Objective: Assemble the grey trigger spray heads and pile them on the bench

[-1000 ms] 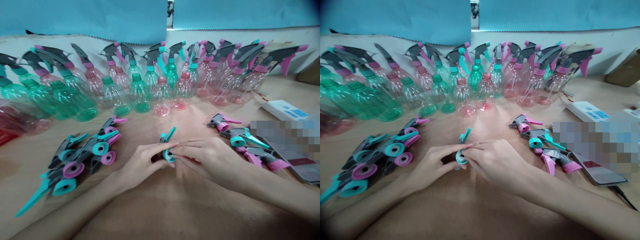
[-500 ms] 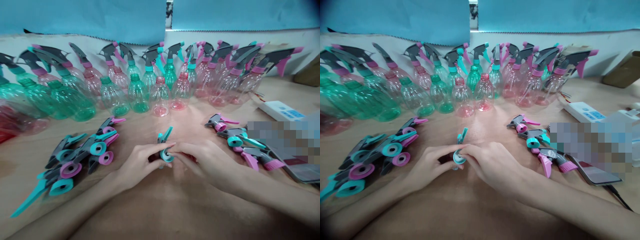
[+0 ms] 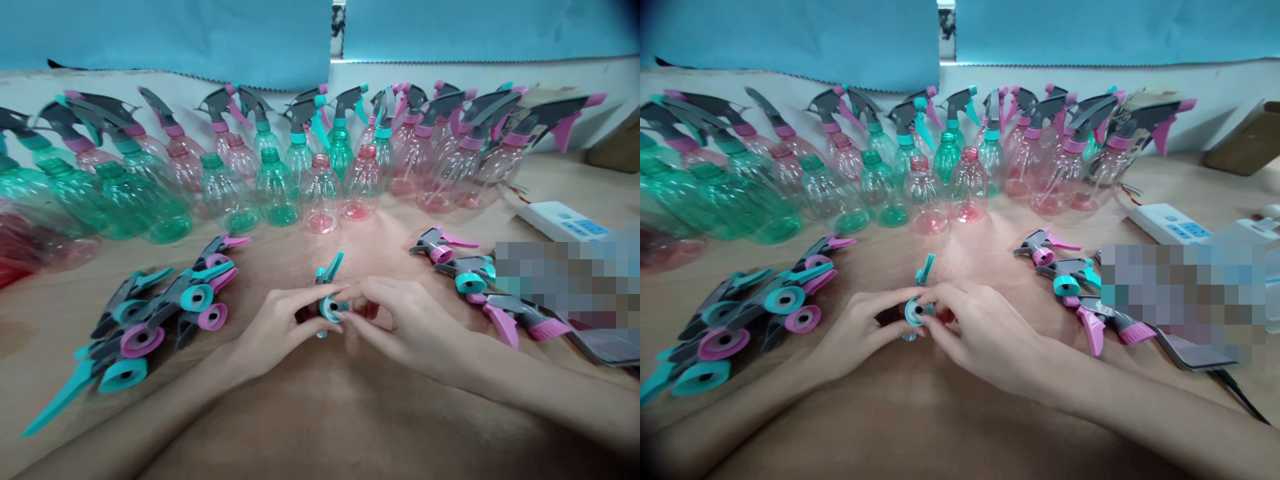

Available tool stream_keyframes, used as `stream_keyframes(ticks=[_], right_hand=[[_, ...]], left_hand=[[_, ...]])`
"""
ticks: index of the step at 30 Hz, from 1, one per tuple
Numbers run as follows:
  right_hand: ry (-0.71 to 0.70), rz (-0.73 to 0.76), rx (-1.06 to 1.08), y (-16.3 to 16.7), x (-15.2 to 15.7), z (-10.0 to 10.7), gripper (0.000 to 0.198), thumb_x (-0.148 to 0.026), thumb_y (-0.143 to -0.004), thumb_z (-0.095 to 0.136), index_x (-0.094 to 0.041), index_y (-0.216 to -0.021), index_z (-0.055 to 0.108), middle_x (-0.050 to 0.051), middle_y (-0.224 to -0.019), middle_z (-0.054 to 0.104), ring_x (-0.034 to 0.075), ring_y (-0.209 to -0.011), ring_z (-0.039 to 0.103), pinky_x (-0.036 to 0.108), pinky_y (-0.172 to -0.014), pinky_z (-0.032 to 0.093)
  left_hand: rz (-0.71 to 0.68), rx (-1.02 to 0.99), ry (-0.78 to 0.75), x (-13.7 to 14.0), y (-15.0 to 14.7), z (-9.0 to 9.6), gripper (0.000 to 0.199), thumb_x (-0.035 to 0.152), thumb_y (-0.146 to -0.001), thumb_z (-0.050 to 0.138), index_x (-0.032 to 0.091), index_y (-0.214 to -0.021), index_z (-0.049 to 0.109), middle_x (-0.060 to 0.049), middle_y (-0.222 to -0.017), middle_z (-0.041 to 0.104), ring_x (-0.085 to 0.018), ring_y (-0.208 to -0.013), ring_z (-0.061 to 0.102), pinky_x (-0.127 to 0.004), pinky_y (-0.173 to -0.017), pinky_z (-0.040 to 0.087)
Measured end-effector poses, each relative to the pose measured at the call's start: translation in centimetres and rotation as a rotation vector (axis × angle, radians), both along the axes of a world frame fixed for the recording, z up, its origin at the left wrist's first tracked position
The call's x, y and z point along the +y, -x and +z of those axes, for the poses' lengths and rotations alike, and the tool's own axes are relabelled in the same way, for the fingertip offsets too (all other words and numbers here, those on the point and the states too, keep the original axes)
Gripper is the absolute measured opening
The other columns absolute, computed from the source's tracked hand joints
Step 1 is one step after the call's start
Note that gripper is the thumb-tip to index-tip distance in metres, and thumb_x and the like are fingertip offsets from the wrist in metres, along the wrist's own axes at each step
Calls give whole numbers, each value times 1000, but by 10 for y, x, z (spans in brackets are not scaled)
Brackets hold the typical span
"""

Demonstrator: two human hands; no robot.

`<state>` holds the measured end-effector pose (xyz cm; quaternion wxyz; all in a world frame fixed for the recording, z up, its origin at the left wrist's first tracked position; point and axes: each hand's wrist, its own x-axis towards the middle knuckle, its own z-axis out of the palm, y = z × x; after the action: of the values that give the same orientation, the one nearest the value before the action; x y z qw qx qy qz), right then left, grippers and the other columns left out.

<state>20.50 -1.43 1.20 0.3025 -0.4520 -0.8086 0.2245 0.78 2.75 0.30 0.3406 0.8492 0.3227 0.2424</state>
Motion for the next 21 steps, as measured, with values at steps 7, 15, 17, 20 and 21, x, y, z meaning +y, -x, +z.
stream_keyframes(ticks=[7, 15, 17, 20, 21], right_hand=[[-129, -19, -48, 6, -4, -11, 16, -18, -86, 49, -12, -97, 58, 5, -77, 64, 14, -62, 56, 27, -57, 44], [-235, -9, -47, 7, -6, -19, 14, -13, -85, 48, -11, -96, 56, 6, -82, 64, 13, -63, 57, 27, -58, 46], [-256, -15, -49, 7, -6, -19, 15, -12, -85, 48, -10, -98, 56, 7, -85, 66, 14, -68, 60, 27, -60, 48], [-285, -15, -60, 8, -6, -18, 14, -11, -86, 48, -9, -96, 56, 9, -89, 67, 17, -76, 63, 28, -63, 49], [-296, -10, -67, 7, -6, -17, 13, -11, -86, 48, -9, -96, 57, 8, -88, 68, 17, -76, 63, 28, -63, 49]], left_hand=[[4, -11, -33, 0, 0, 0, 41, 16, -78, 68, 27, -117, 62, 1, -104, 71, -16, -86, 67, -22, -80, 50], [27, 8, -21, 1, 1, -2, 34, 19, -81, 66, 24, -114, 63, 1, -109, 70, -16, -94, 67, -22, -84, 49], [43, 7, -19, 1, 0, -2, 33, 19, -80, 66, 23, -113, 64, 2, -108, 70, -16, -94, 66, -22, -84, 49], [74, -10, -48, 1, -1, -1, 32, 18, -78, 69, 22, -109, 65, 1, -105, 71, -16, -92, 67, -22, -85, 49], [81, -13, -57, 1, -1, -1, 32, 18, -77, 69, 21, -108, 65, 1, -104, 72, -17, -91, 67, -23, -84, 50]])
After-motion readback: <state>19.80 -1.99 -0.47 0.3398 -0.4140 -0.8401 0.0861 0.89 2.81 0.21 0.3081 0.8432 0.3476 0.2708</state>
